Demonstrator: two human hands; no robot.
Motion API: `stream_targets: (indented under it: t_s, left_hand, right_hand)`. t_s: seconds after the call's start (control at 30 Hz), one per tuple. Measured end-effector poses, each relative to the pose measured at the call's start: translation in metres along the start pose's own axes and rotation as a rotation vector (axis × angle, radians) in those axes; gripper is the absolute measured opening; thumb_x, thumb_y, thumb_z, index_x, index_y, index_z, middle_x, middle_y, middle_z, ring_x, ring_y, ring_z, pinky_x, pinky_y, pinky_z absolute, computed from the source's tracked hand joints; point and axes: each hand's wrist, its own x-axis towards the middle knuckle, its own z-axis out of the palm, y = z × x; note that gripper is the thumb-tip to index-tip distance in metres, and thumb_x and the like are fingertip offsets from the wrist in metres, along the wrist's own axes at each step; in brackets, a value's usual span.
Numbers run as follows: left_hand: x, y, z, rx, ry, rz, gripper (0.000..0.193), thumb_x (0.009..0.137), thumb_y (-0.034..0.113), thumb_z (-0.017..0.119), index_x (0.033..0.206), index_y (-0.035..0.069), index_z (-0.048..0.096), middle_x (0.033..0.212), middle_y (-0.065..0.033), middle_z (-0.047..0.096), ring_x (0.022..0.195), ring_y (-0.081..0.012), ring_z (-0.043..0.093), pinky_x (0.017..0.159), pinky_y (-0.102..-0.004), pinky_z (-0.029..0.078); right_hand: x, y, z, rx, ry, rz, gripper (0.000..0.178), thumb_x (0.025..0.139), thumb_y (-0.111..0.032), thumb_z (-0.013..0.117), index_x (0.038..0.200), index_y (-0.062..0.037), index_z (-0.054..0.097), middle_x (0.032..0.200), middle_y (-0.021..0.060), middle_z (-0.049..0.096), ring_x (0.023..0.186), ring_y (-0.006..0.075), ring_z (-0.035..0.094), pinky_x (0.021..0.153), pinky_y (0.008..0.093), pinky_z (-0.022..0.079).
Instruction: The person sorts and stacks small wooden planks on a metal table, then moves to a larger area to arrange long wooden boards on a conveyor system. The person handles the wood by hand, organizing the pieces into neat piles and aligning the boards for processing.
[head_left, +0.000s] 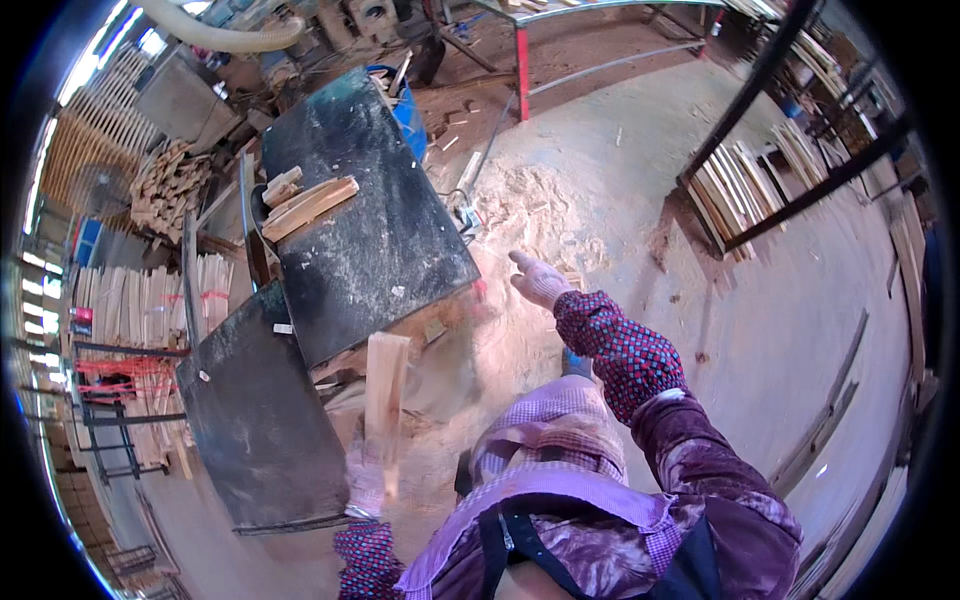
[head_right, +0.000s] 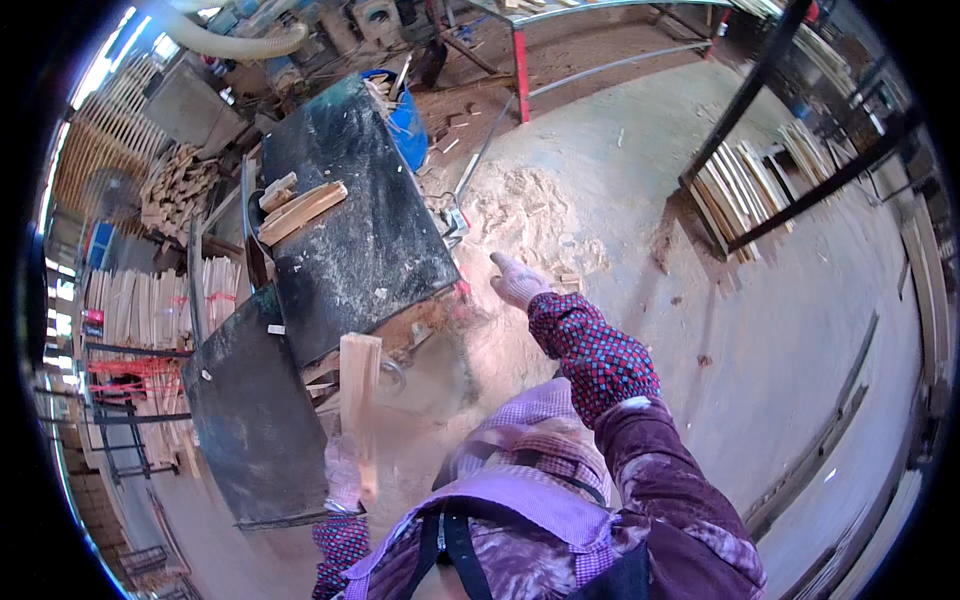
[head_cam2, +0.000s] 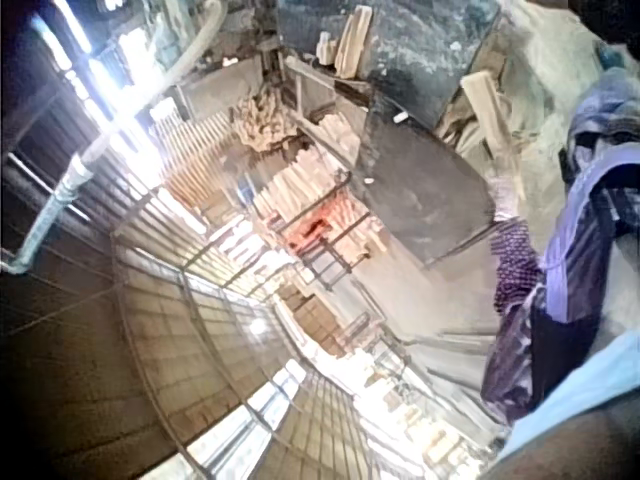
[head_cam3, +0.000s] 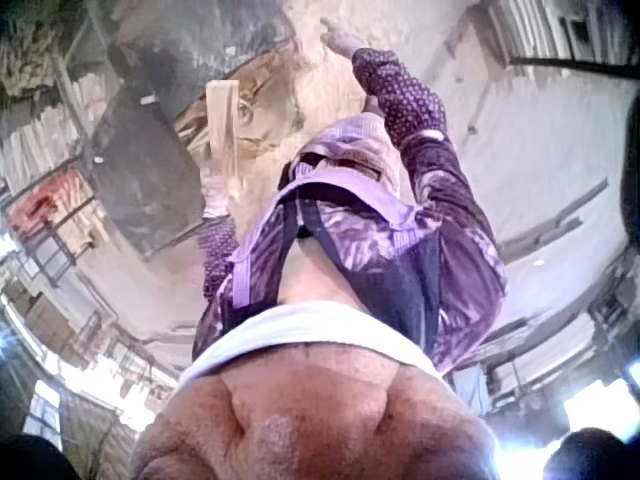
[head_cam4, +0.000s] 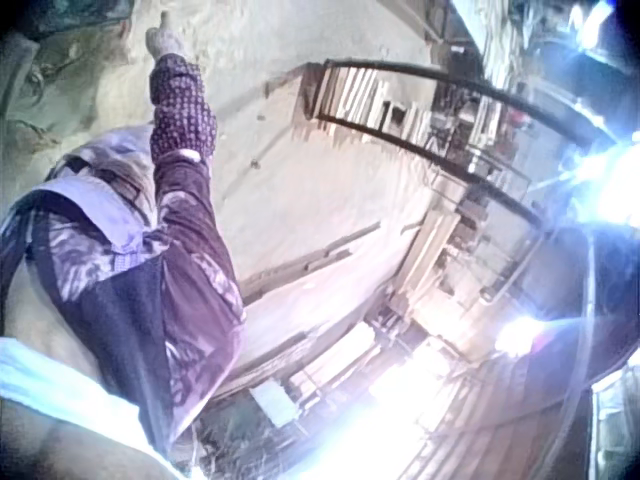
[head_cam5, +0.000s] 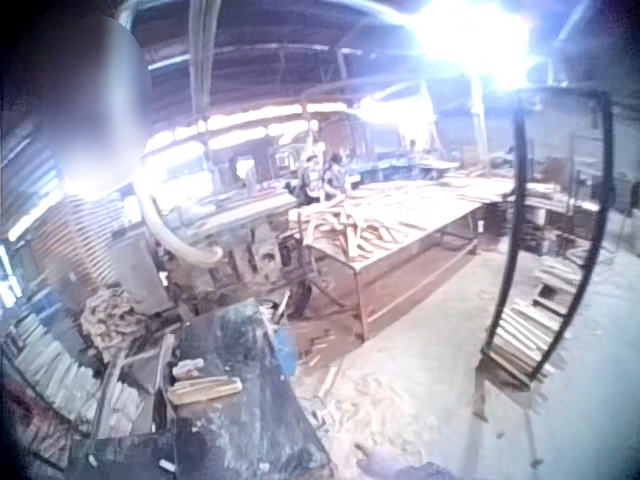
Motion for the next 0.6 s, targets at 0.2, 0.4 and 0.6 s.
stream_targets:
  t_s: [0.2,0.4,0.6]
  left_hand:
    - [0.004,0.104,0.07,-0.156,-0.049,-0.089,0.075,0.077,0.034,0.073,0.138,-0.001,0.045,0.125,-0.0237,0.057,0.115,-0.0387,0.056,0.099,-0.0472,0.047]
    - [0.023,0.182,0.135,-1.098,0.097,-0.539,0.058,0.086,0.035,0.067,0.13,0.001,0.05,0.105,-0.0146,0.064,0.091,-0.03,0.065,0.078,-0.0432,0.057]
    - [0.061,0.242,0.182,-1.381,0.116,-0.592,0.058,0.077,0.031,0.071,0.122,0.0,0.054,0.095,-0.0104,0.064,0.079,-0.0236,0.067,0.067,-0.0366,0.058]
  right_hand:
    - [0.105,0.006,-0.004,-0.12,-0.074,-0.182,0.06,0.088,-0.016,0.057,0.146,-0.0123,0.042,0.133,0.0245,0.057,0.122,0.0402,0.056,0.102,0.0451,0.046]
    - [0.15,0.029,0.013,-0.048,-0.179,-0.369,0.052,0.085,-0.009,0.047,0.137,-0.0126,0.047,0.126,0.02,0.06,0.106,0.0394,0.064,0.091,0.0488,0.05]
    - [0.19,0.031,-0.006,-0.537,-0.455,-0.514,0.038,0.088,-0.013,0.051,0.125,-0.007,0.059,0.113,0.0152,0.07,0.102,0.035,0.069,0.084,0.0502,0.052]
